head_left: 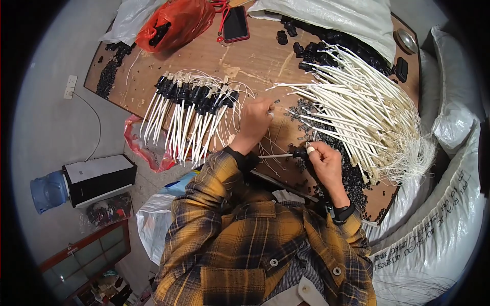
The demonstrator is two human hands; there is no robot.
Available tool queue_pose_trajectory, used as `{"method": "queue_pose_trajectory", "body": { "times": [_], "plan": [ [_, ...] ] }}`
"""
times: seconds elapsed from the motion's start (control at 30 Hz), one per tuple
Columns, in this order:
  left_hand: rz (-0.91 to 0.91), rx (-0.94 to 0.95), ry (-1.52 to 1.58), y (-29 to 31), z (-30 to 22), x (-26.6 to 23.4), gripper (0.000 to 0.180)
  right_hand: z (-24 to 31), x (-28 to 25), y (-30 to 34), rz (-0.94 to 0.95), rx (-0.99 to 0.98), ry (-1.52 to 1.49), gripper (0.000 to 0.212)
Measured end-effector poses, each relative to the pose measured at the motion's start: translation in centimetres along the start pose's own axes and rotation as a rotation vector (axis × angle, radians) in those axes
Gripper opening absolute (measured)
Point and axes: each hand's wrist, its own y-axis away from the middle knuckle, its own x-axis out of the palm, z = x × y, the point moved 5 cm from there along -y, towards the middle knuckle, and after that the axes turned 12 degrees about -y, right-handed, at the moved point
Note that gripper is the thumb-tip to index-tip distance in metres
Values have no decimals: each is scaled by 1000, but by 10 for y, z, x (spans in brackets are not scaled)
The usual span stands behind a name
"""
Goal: The person assembles electrical components by hand, picking up a white wire and a black connector, fitting them together, and then placing the completed assembly onto a pile on the table.
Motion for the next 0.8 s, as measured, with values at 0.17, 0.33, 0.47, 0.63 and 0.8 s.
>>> {"method": "queue_pose_trajectory", "body": {
  "times": [0.17, 0.33, 0.47, 0.63, 0.8],
  "plan": [
    [79, -72, 115, -1, 13, 1, 19, -12, -7, -1, -24, 46, -35, 11],
    [144, -199, 181, 4, 15, -3, 21, -19, -7, -3, -44, 68, -71, 11],
    [409, -462, 846, 27, -12, 14, 18, -23, -6, -9, -97, 113, -124, 9],
    [411, -262, 857, 42, -83, 8, 14, -21, 4, -10, -105, 32, -4, 8],
    [305, -359, 857, 43, -86, 5, 19, 4, 9, -4, -123, -168, 176, 9]
  ]
}}
